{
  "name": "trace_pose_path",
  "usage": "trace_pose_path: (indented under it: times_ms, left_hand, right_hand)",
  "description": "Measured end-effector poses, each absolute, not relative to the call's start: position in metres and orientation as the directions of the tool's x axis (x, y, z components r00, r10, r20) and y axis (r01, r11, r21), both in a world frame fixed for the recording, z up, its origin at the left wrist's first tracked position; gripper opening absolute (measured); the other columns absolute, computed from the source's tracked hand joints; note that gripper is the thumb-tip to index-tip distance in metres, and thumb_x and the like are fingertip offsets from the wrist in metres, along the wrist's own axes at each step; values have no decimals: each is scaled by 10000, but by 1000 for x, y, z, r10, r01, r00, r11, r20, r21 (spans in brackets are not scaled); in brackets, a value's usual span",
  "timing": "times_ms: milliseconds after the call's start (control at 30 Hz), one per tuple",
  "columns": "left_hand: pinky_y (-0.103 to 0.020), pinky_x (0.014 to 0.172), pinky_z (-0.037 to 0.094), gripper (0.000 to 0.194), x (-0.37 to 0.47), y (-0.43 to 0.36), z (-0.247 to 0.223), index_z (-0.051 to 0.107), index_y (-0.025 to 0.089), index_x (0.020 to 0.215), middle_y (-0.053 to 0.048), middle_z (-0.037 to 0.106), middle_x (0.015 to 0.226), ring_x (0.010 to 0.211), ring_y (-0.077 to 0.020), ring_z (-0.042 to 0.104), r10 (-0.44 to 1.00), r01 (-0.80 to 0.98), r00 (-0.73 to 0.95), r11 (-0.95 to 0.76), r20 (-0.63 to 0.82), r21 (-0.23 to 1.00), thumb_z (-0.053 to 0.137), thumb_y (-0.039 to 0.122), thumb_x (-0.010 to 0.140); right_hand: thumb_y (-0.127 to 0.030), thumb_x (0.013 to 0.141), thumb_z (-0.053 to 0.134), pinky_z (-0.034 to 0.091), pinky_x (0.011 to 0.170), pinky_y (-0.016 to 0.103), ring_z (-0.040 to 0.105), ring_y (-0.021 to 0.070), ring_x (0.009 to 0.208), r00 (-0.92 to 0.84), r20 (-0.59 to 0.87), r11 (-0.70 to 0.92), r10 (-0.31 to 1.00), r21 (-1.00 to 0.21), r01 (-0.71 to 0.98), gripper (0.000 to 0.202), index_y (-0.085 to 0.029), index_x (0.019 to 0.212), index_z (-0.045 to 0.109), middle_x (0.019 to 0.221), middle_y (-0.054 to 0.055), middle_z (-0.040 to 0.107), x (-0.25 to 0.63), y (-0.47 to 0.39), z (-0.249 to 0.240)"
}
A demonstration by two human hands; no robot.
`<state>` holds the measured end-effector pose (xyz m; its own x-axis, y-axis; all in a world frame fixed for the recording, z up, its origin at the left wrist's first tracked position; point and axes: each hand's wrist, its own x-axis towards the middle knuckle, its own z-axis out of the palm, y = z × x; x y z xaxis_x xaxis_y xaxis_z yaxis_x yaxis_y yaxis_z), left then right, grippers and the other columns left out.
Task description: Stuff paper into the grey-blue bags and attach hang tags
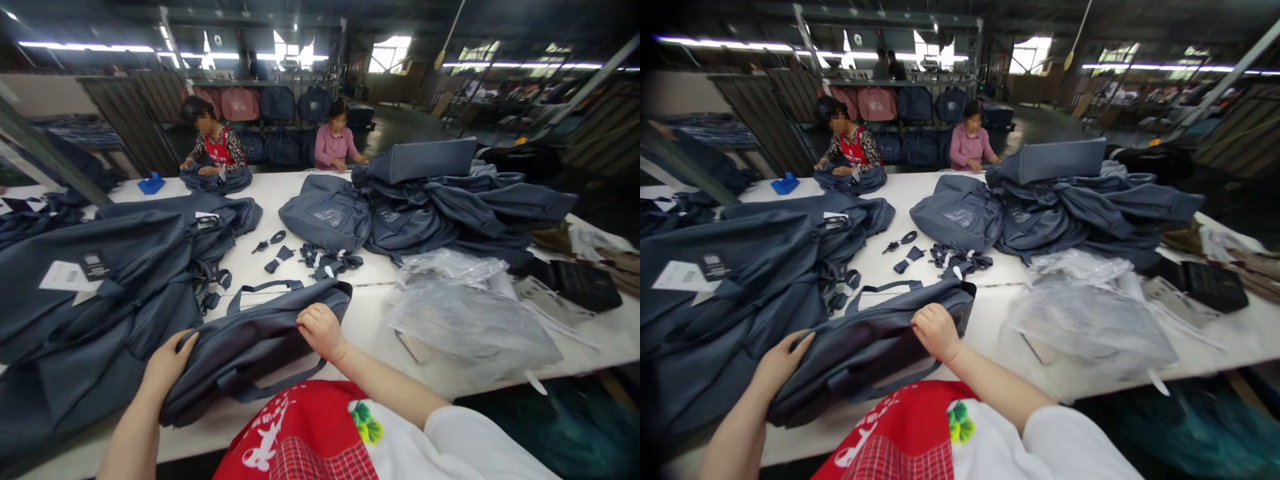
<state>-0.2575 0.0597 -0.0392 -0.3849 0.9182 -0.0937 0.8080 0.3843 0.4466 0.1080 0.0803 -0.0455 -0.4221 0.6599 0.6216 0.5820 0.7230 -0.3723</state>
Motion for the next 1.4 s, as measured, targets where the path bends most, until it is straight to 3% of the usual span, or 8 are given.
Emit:
trace_pose_path:
  times_ms: [133,233,300,533,833,1133,1267,1400]
  left_hand:
    - [-379,942,459,387,-162,69,13,579,156,1159,-108,649,1101,990,-242,605,900,906,-212,35,380,423,432,379,878]
    - [-328,913,455,282,-85,81,37,646,196,1038,-77,667,1009,965,-204,596,907,822,347,-416,238,389,414,301,915]
    - [-335,867,462,279,-47,97,38,667,197,994,-85,667,944,928,-211,598,854,804,514,-513,82,300,407,258,916]
    - [-386,755,480,187,6,149,16,643,154,911,-144,692,863,855,-284,652,808,850,514,-524,-287,46,479,187,827]
    - [-344,686,482,152,13,147,6,600,156,891,-144,697,836,791,-270,671,793,849,512,-527,-329,51,496,218,800]
    - [-319,664,440,262,-14,127,8,539,187,1054,-99,694,827,755,-235,669,967,967,244,-237,-72,92,326,280,933]
    - [-321,628,431,373,-122,105,13,539,216,1169,-91,700,874,711,-240,652,961,961,-232,203,151,188,372,413,900]
    - [-329,597,473,384,-252,53,-29,638,189,982,-63,686,764,730,-258,646,766,688,-642,595,-34,414,476,471,779]
  right_hand:
    - [-159,863,513,461,877,390,560,199,923,-330,608,663,722,-472,581,142,-216,934,623,936,51,669,114,84,-66]
    - [-183,856,523,425,962,436,558,209,1003,-315,587,642,746,-510,572,206,-229,1032,620,1032,65,655,121,81,-66]
    - [-215,847,543,380,1015,471,549,215,1034,-272,571,602,775,-533,595,219,-229,1054,615,1056,72,645,128,80,-65]
    - [-300,831,592,339,1053,477,548,213,996,-189,554,533,811,-566,629,173,-205,973,616,986,71,638,144,85,-79]
    - [-315,850,581,392,998,449,565,197,929,-206,597,588,775,-564,580,135,-216,937,608,926,52,643,151,84,-86]
    - [-350,833,618,414,928,435,517,217,900,-240,510,523,826,-534,665,182,-205,943,628,886,65,591,151,92,-90]
    - [-303,853,597,413,913,436,507,220,883,-224,505,508,834,-544,667,129,-211,932,640,871,63,577,154,96,-89]
    - [-279,852,599,379,973,459,511,215,886,-235,523,532,820,-542,651,115,-212,939,635,867,54,581,151,94,-89]
